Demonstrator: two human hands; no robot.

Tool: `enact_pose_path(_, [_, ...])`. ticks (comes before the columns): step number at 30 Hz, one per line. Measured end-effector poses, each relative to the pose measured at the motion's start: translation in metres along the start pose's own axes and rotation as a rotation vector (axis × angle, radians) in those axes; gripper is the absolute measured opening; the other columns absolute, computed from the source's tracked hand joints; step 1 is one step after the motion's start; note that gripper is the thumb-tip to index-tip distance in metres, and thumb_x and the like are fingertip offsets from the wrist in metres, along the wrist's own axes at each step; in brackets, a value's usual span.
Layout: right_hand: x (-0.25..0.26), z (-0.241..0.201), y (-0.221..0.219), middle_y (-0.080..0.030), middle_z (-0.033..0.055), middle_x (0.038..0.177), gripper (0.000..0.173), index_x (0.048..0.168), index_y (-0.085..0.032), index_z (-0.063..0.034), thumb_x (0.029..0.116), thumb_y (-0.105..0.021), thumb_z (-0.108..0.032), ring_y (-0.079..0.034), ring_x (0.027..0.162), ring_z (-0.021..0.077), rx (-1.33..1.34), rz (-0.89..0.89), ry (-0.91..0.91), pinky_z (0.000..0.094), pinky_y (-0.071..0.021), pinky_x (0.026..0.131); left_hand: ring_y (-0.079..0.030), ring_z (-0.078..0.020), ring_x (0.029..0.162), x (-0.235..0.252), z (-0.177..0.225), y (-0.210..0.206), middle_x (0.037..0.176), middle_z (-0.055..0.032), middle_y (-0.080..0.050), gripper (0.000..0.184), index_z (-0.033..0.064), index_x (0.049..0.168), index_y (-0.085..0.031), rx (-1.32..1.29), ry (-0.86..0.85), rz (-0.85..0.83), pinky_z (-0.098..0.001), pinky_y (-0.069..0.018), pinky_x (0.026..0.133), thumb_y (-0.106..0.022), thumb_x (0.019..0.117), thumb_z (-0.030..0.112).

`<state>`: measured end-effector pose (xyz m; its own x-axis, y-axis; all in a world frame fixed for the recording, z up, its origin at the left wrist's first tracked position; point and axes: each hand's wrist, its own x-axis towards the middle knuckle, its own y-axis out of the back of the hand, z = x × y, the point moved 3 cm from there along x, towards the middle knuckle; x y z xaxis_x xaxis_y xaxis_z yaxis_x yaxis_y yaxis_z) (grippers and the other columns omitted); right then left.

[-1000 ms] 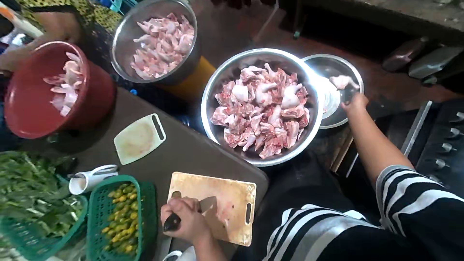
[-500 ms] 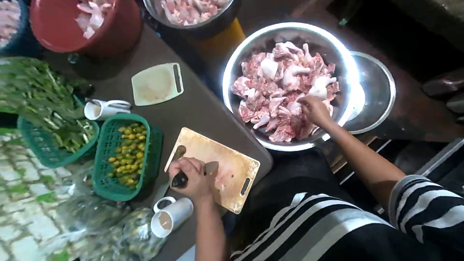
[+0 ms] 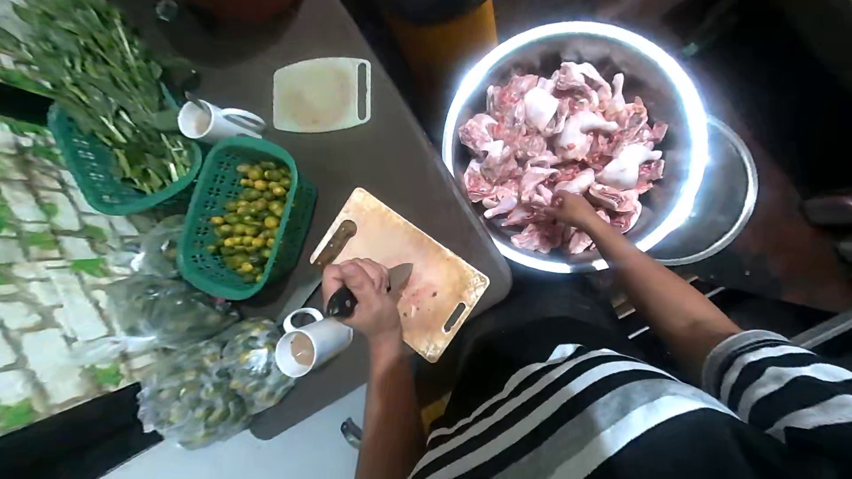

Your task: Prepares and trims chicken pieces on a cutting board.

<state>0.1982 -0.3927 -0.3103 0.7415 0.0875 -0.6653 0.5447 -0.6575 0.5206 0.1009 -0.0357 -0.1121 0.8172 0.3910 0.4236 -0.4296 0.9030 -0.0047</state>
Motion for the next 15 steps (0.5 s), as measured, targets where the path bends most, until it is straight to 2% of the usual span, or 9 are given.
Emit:
enact_pose_path(1, [-0.004, -0.010, 0.003, -0.067, 0.0285, 0.120, 0.049, 0.134, -0.061, -0.0005, 0.0998, -0.067, -0.035, -0.064, 0.114, 0.0474, -0.022, -0.023, 0.054, 0.0697, -0.0456, 0.098, -0.043, 0.0002, 0.046, 0.000, 0.000, 0.001, 0.056, 0.0160, -0.041, 0.029, 0.0285, 0.082, -0.049, 0.000, -0.002, -0.001, -0.0176, -0.0407, 0.047, -0.046, 0.1099, 0.035])
enact_pose_path(3, [-0.011, -0.029, 0.003, -0.064, 0.0285, 0.127, 0.049, 0.136, -0.062, -0.0049, 0.0988, -0.068, -0.035, -0.061, 0.119, 0.0474, -0.097, -0.045, 0.108, 0.0691, -0.0455, 0.100, -0.042, -0.0004, 0.046, 0.001, 0.000, 0.001, 0.055, 0.0155, -0.040, 0.029, 0.0281, 0.082, -0.048, 0.005, -0.002, -0.003, -0.0180, -0.0408, 0.047, -0.045, 0.1100, 0.035])
enact_pose_path(6, [-0.007, -0.038, -0.011, -0.054, 0.0312, 0.139, 0.053, 0.140, -0.061, -0.0110, 0.0938, -0.074, -0.031, -0.052, 0.128, 0.0521, -0.192, 0.025, 0.087, 0.0705, -0.0465, 0.097, -0.041, -0.0003, 0.046, 0.002, 0.000, 0.001, 0.055, 0.0155, -0.039, 0.028, 0.0282, 0.083, -0.048, 0.003, 0.019, 0.006, -0.0177, -0.0404, 0.046, -0.046, 0.1096, 0.035])
enact_pose_path(7, [-0.005, -0.037, -0.017, -0.049, 0.0318, 0.144, 0.060, 0.145, -0.056, -0.0126, 0.0915, -0.076, -0.029, -0.049, 0.130, 0.0538, -0.223, 0.052, 0.069, 0.0711, -0.0464, 0.096, -0.041, -0.0002, 0.045, 0.003, 0.000, 0.001, 0.055, 0.0156, -0.039, 0.027, 0.0281, 0.083, -0.048, -0.002, 0.021, 0.010, -0.0175, -0.0403, 0.046, -0.046, 0.1095, 0.035])
enact_pose_path(10, [0.000, -0.031, -0.030, -0.041, 0.0344, 0.151, 0.075, 0.154, -0.045, -0.0111, 0.0888, -0.079, -0.024, -0.043, 0.134, 0.0582, -0.363, 0.115, 0.063, 0.0734, -0.0439, 0.096, -0.041, -0.0008, 0.046, 0.002, 0.000, 0.002, 0.056, 0.0150, -0.039, 0.027, 0.0275, 0.084, -0.048, -0.011, 0.024, 0.018, -0.0178, -0.0401, 0.047, -0.045, 0.1100, 0.033])
enact_pose_path(15, [-0.008, -0.037, -0.045, -0.041, 0.0335, 0.152, 0.063, 0.153, -0.043, 0.0004, 0.0948, -0.066, -0.006, -0.041, 0.135, 0.0576, -0.569, 0.163, 0.099, 0.0702, -0.0401, 0.102, -0.041, 0.0001, 0.047, 0.000, 0.000, 0.004, 0.057, 0.0154, -0.040, 0.027, 0.0280, 0.084, -0.049, -0.019, 0.025, 0.033, -0.0171, -0.0398, 0.048, -0.045, 0.1098, 0.034])
